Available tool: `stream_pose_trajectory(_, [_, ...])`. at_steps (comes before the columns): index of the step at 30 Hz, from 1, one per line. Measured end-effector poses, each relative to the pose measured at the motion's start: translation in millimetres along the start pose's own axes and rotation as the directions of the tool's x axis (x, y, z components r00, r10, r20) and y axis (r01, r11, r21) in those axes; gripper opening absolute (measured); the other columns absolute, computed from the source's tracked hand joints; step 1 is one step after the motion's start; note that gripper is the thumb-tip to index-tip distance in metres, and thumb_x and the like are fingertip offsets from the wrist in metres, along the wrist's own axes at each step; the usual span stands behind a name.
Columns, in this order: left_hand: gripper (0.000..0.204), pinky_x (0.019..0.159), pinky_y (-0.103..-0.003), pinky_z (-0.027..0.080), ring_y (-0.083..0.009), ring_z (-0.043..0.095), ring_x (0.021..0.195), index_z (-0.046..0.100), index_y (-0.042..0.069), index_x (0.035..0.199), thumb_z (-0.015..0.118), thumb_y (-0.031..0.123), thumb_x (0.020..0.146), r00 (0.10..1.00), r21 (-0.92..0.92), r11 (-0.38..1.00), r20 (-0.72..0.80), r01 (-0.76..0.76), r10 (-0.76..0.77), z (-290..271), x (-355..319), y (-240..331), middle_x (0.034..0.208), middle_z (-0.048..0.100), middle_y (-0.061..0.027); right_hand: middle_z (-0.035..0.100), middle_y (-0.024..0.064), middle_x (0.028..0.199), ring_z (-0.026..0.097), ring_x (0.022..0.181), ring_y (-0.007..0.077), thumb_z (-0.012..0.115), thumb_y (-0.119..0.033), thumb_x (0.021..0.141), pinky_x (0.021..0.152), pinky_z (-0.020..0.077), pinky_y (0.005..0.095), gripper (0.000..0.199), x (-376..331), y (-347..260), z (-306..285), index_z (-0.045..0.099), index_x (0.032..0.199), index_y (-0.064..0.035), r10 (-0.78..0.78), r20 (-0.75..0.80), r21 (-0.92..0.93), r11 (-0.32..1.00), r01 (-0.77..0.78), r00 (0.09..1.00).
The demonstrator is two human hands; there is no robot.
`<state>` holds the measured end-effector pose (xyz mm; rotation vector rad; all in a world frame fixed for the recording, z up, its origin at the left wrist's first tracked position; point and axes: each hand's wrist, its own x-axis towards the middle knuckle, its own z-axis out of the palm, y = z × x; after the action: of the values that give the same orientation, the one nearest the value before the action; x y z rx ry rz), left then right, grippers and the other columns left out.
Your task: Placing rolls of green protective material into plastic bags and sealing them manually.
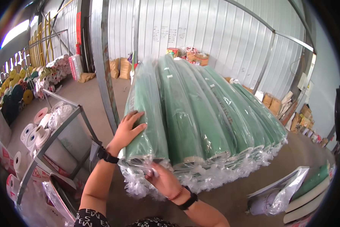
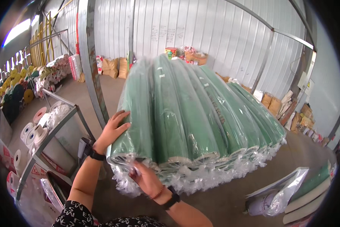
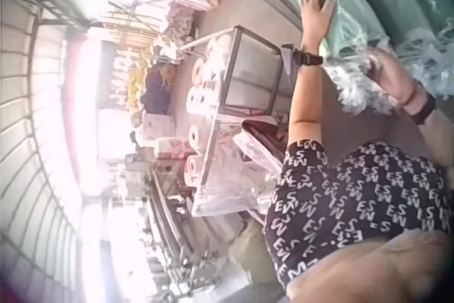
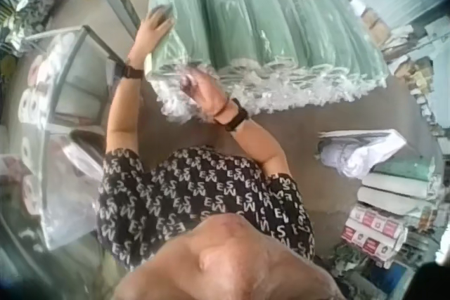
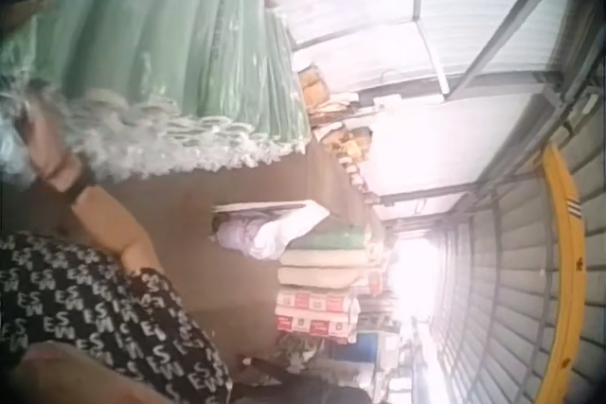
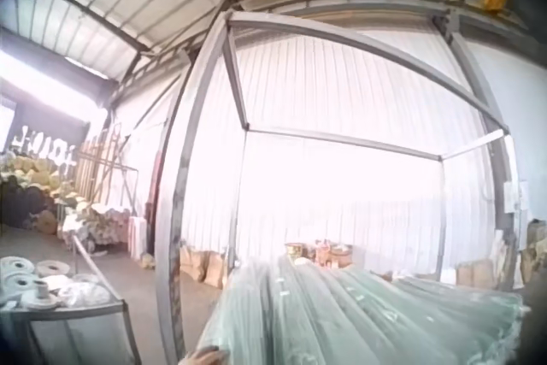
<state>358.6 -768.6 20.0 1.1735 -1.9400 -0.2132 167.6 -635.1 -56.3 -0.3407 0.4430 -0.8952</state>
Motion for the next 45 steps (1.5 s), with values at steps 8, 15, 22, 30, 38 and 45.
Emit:
stream_pose_trajectory(8, [0.067,0.113,-0.044,0.025,-0.034,0.033,0.138,0.048,0.008,0.139,0.072,0.033,0.082,0.968,-0.159,0.981,0.209,-0.108,0.14,-51.9,-56.4,27.6,0.146,0.038,-0.0177,0.061,0.0058,0.114,0.059,0.099,0.0124,0.057,-0.02,0.097,0.089,0.0473,0.0291,0.042,-7.1,18.2,21.0,0.046,0.133,-0.0028,-0.068,0.044,-0.355,0.932,0.079,0.997])
stream_pose_trajectory(15, [0.084,0.112,-0.045,0.033,-0.0372,0.029,0.139,0.044,0.018,0.141,0.082,0.012,0.066,0.99,0.106,0.993,0.139,-0.047,0.032,-40.4,-92.9,33.4,0.15,0.033,-0.014,0.058,0.0137,0.121,0.059,0.106,0.0154,0.053,-0.011,0.097,0.092,0.0459,0.028,0.06,-33.5,28.9,-3.1,0.023,0.148,-0.004,-0.262,0.248,-0.658,0.661,0.361,0.933])
stream_pose_trajectory(22, [0.087,0.109,-0.044,0.039,-0.0331,0.033,0.138,0.045,0.019,0.14,0.082,0.009,0.062,0.966,0.292,0.955,0.255,-0.049,-0.029,-48.7,-85.8,50.4,0.149,0.035,-0.0094,0.059,0.0132,0.117,0.062,0.099,0.018,0.046,-0.017,0.099,0.089,0.0481,0.0314,0.062,-13.6,23.6,14.2,0.014,0.152,-0.01,-0.067,0.128,-0.563,0.816,0.128,0.99])
stream_pose_trajectory(30, [0.082,0.103,-0.041,0.047,-0.033,0.043,0.133,0.05,0.019,0.137,0.075,0.005,0.061,0.945,0.247,0.953,0.314,-0.175,0.092,-48.8,-86.7,12.0,0.144,0.045,-0.0111,0.067,0.0124,0.105,0.07,0.078,0.0197,0.042,-0.011,0.096,0.071,0.0577,0.0273,0.038,51.8,17.0,24.5,0.039,0.133,-0.0042,0.075,0.035,-0.716,0.698,-0.028,0.997])
stream_pose_trajectory(38, [0.076,0.096,-0.039,0.051,-0.0292,0.045,0.131,0.051,0.022,0.136,0.076,0.014,0.065,0.948,0.254,0.943,0.285,-0.216,0.141,-50.3,-82.4,-17.1,0.143,0.046,-0.0092,0.069,0.0128,0.094,0.07,0.075,0.0186,0.05,-0.007,0.092,0.066,0.0583,0.0293,0.025,93.5,34.9,25.7,0.053,0.115,0.0017,0.012,0.003,-0.876,0.483,-0.003,1.0])
stream_pose_trajectory(45, [0.071,0.094,-0.043,0.051,-0.0315,0.052,0.123,0.055,0.024,0.133,0.076,0.029,0.065,0.878,0.218,0.921,0.431,-0.324,0.207,-78.9,-61.6,-15.8,0.138,0.051,-0.0106,0.069,0.0123,0.093,0.069,0.082,0.0177,0.057,-0.016,0.096,0.072,0.0555,0.0311,0.03,76.6,39.0,45.7,0.051,0.118,0.0029,-0.136,0.024,-0.868,0.489,0.088,0.99])
